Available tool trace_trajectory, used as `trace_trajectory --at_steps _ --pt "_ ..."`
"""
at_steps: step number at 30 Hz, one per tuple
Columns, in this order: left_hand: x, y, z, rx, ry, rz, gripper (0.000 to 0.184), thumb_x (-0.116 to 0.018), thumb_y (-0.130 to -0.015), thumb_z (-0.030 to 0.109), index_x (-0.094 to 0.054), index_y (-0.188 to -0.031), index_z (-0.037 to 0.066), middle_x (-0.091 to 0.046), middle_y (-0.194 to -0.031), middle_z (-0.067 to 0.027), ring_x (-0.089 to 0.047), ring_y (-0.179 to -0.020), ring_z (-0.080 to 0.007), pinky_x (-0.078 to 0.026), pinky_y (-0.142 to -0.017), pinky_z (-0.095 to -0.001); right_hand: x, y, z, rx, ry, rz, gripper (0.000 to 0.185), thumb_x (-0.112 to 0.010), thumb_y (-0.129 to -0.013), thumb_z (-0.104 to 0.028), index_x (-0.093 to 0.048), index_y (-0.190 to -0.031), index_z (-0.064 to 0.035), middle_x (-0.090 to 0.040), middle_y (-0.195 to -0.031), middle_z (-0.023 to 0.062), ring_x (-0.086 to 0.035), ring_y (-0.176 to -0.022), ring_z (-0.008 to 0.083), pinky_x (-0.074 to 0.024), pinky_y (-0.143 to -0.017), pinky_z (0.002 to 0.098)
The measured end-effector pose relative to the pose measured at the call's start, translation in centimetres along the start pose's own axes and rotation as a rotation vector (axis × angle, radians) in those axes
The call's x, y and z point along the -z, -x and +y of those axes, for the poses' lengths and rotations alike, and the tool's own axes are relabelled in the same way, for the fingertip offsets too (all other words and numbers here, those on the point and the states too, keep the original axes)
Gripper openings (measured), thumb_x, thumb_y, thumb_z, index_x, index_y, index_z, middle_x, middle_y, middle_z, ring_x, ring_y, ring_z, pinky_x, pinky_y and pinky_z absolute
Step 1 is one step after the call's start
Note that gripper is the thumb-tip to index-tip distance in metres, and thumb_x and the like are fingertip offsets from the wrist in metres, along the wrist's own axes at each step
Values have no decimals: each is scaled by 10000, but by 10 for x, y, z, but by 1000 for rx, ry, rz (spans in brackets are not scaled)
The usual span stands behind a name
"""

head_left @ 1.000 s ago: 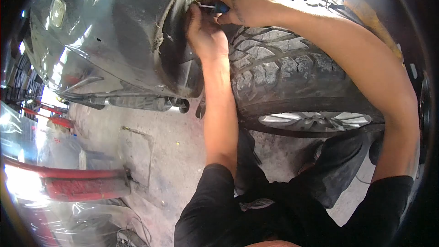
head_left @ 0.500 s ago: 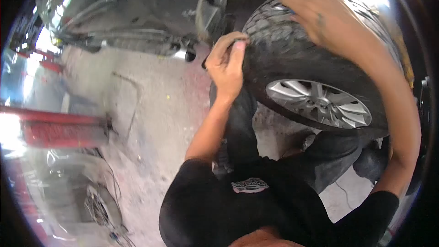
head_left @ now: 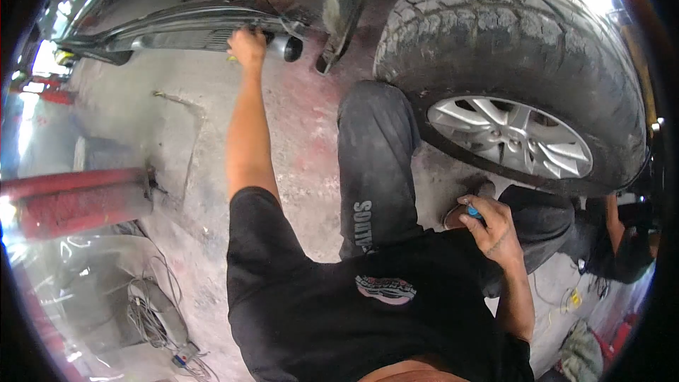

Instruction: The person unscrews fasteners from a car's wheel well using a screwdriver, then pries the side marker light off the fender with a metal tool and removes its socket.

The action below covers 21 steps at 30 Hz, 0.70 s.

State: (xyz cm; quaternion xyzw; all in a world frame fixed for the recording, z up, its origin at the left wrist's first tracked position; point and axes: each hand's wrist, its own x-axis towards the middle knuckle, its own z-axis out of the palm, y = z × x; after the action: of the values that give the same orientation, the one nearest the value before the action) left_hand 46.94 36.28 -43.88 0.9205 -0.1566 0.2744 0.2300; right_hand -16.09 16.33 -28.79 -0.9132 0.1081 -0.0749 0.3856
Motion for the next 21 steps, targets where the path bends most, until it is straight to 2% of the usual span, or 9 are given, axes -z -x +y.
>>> trace_trajectory --at_steps 3,5,6,8,9,12,14,18,21 --pt "-56 -22 -45 -188 -252 -5 388 -646 -922 408 -740 -939 31 -675 -1151 -185 -647 -965 -439 -548 -669 -549 0 11 11 -135 20 -10 298 -732 -929 -158 -673 -1136 48 -713 -948 218 -721 -847 380 -554 -737 443" --pt "-132 -35 -100 -459 -1110 482 359 -640 -925 432 -738 -894 89 -716 -930 -111 -672 -760 -287 -538 -544 -480 3 23 18 -220 147 25 336 -708 -964 -224 -666 -1208 4 -725 -1012 188 -715 -955 327 -513 -870 431" --pt "-89 -41 -84 -658 -404 137 385 -633 -944 452 -739 -868 91 -691 -750 -81 -625 -563 -217 -482 -428 -427 3 33 26 -313 61 -15 348 -671 -987 -235 -645 -1269 -32 -720 -1058 170 -677 -1018 332 -441 -963 444" --pt "-109 -63 -115 -694 -885 -320 460 -619 -964 514 -748 -876 81 -722 -885 -107 -673 -750 -199 -517 -552 -398 -6 48 42 -294 87 39 341 -658 -996 -288 -647 -1233 -42 -705 -1040 139 -668 -953 312 -440 -938 434" --pt "-96 -72 -118 -725 -790 -277 465 -655 -928 547 -747 -1030 102 -741 -1001 -102 -717 -899 -248 -571 -717 -404 -8 54 43 -237 53 108 346 -662 -995 -297 -645 -1217 -33 -686 -1009 146 -662 -950 309 -450 -923 453" --pt "-122 -95 -134 -743 -1004 -355 400 -570 -996 465 -759 -1024 113 -745 -1037 -132 -725 -763 -283 -576 -663 -426 -4 76 48 -207 -142 288 316 -679 -993 -285 -670 -1186 -35 -707 -973 158 -684 -873 299 -512 -815 428" --pt "-64 -32 -63 41 -175 -174 461 -533 -1022 418 -665 -1245 36 -686 -1186 -248 -669 -1029 -422 -564 -860 -503 15 112 46 -350 -289 521 291 -693 -982 -289 -698 -1144 -47 -711 -918 155 -677 -784 268 -528 -728 382" --pt "-27 29 -28 -44 -91 -12 506 -599 -997 354 -559 -1376 21 -651 -1163 -254 -580 -1182 -414 -511 -906 -574 37 231 76 -717 -104 872 277 -664 -1002 -261 -722 -1182 -59 -711 -885 82 -658 -761 181 -537 -718 323" --pt "-5 68 -17 -187 -134 210 324 -605 -988 288 -621 -1216 58 -651 -909 -151 -639 -940 -329 -517 -800 -592 -3 348 125 -1095 -156 1050 371 -653 -983 -300 -692 -1241 -37 -709 -935 85 -661 -833 169 -555 -763 330"
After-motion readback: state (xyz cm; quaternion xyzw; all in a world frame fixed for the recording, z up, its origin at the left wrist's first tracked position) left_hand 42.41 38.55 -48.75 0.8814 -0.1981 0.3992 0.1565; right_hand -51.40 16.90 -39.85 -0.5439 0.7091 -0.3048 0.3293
